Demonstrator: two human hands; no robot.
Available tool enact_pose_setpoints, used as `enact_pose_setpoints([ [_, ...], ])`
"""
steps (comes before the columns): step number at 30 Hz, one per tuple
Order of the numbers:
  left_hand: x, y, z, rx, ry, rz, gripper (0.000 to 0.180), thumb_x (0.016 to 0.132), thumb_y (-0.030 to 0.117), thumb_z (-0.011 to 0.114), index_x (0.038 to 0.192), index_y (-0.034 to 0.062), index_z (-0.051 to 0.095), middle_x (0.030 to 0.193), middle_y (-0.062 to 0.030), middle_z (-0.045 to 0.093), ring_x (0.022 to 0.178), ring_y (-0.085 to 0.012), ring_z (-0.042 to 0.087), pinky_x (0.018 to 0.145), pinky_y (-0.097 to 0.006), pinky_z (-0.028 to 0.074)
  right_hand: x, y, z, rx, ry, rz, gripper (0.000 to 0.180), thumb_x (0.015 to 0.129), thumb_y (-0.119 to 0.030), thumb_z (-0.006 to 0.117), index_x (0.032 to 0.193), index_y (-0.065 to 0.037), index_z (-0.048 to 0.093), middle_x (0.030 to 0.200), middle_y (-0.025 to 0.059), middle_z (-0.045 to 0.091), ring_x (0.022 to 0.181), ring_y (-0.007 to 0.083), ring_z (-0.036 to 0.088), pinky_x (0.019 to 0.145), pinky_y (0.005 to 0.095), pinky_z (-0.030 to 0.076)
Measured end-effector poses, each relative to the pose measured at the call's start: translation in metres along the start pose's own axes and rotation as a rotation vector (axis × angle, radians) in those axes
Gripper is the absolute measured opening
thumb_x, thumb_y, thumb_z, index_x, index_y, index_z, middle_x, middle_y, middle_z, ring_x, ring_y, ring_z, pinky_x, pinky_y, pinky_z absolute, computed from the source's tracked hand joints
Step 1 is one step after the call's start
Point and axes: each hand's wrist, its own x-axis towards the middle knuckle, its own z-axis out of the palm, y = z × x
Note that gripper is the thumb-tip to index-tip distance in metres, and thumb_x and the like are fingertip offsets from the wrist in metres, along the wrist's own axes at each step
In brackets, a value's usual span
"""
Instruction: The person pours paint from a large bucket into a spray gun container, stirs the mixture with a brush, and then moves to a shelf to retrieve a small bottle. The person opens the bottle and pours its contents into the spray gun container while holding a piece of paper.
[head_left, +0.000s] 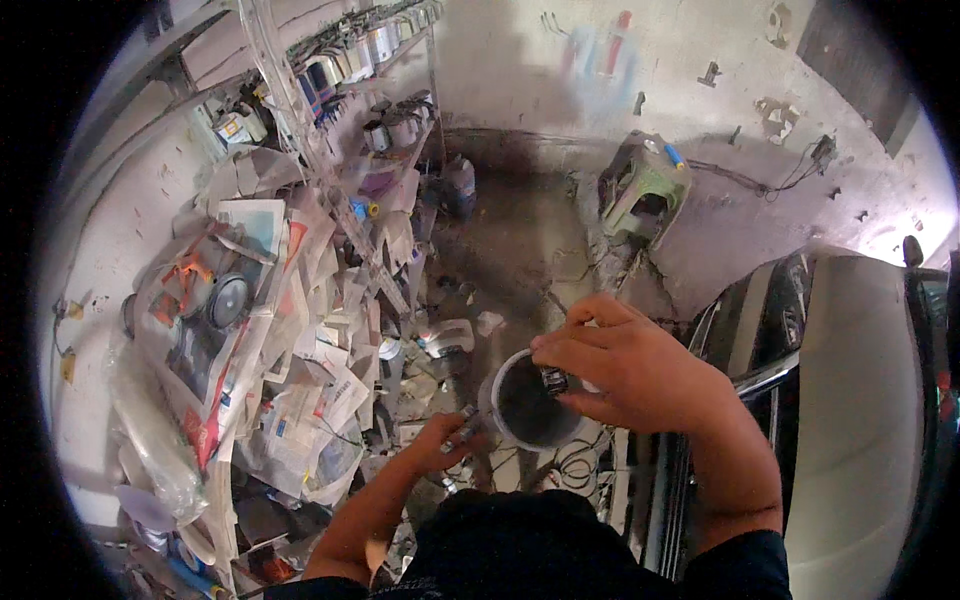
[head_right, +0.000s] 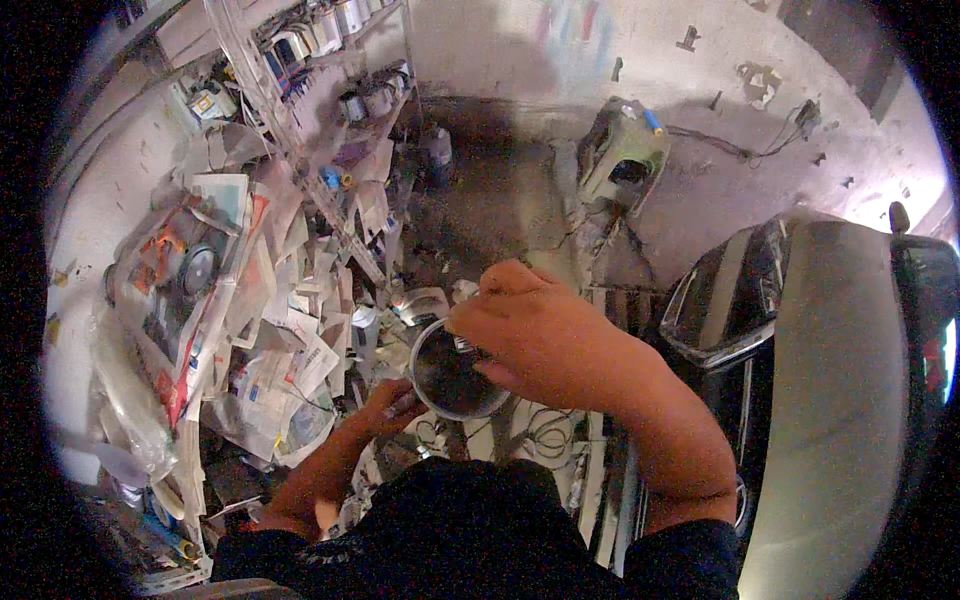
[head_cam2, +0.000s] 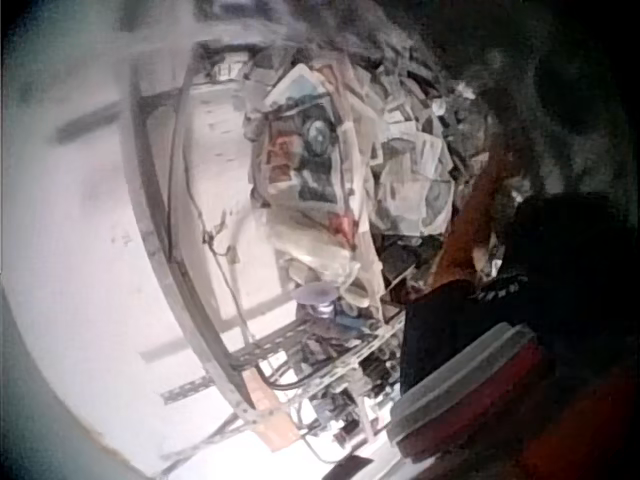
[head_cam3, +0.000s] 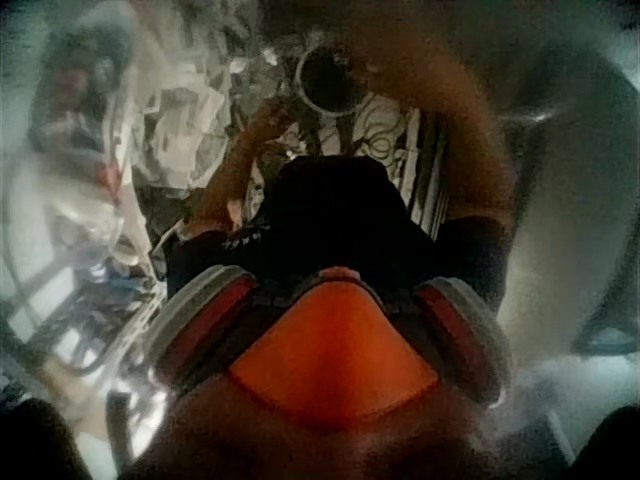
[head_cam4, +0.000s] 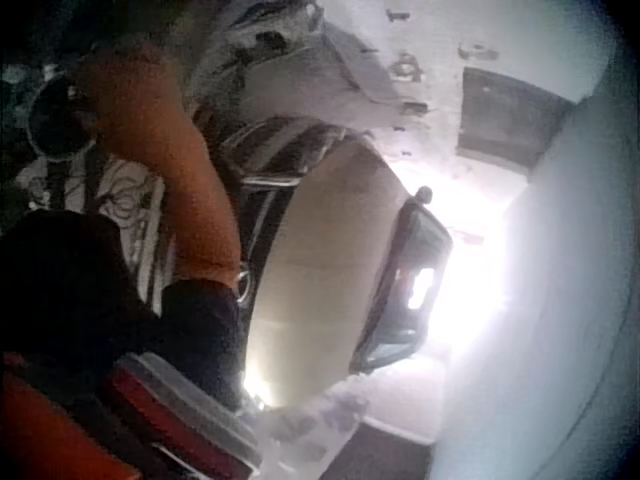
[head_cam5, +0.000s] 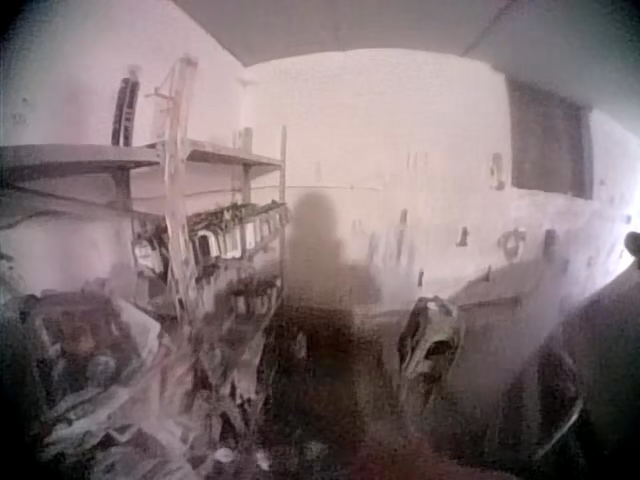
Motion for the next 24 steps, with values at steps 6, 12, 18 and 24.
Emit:
enact_pose_setpoints([
  [6, -0.034, -0.052, 0.022, 0.087, -0.008, -0.13, 0.029, 0.072, 0.018, 0.069, 0.099, 0.0063, 0.065, 0.083, -0.0149, 0.065, 0.075, -0.028, 0.064, 0.066, -0.037, 0.046, 0.021, -0.014, 0.015, -0.157, -0.042, -0.107, 0.02, 0.072, -0.017, 0.057, 0.091, -0.01, 0.058, 0.097, 0.0017, 0.06, 0.1, 0.0221, 0.05, 0.083, 0.0364, 0.044],
  [12, -0.048, -0.031, 0.008, -0.083, -0.073, -0.176, 0.037, 0.073, 0.019, 0.068, 0.108, 0.0081, 0.062, 0.088, -0.0156, 0.064, 0.08, -0.0296, 0.062, 0.07, -0.039, 0.046, 0.041, -0.016, 0.04, -0.263, -0.136, -0.129, 0.022, 0.072, -0.017, 0.056, 0.093, -0.01, 0.059, 0.104, 0.0041, 0.057, 0.105, 0.0244, 0.048, 0.088, 0.0373, 0.044],
  [18, -0.055, -0.039, 0.019, -0.049, 0.049, -0.415, 0.039, 0.084, 0.04, 0.063, 0.094, 0.0021, 0.06, 0.076, -0.016, 0.063, 0.075, -0.0299, 0.062, 0.071, -0.039, 0.046, 0.073, 0.005, 0.06, -0.072, -0.291, -0.194, 0.037, 0.071, -0.014, 0.067, 0.107, -0.008, 0.06, 0.112, 0.0103, 0.055, 0.109, 0.0305, 0.048, 0.092, 0.0407, 0.041],
  [24, -0.113, -0.081, 0.027, -0.049, 0.351, -0.405, 0.047, 0.084, 0.044, 0.062, 0.109, 0.0037, 0.06, 0.084, -0.0166, 0.065, 0.079, -0.0303, 0.064, 0.072, -0.04, 0.048, 0.191, -0.025, 0.069, 0.279, -0.163, -0.077, 0.043, 0.079, -0.02, 0.066, 0.117, -0.006, 0.054, 0.114, 0.0164, 0.054, 0.106, 0.0319, 0.052, 0.094, 0.0392, 0.04],
])
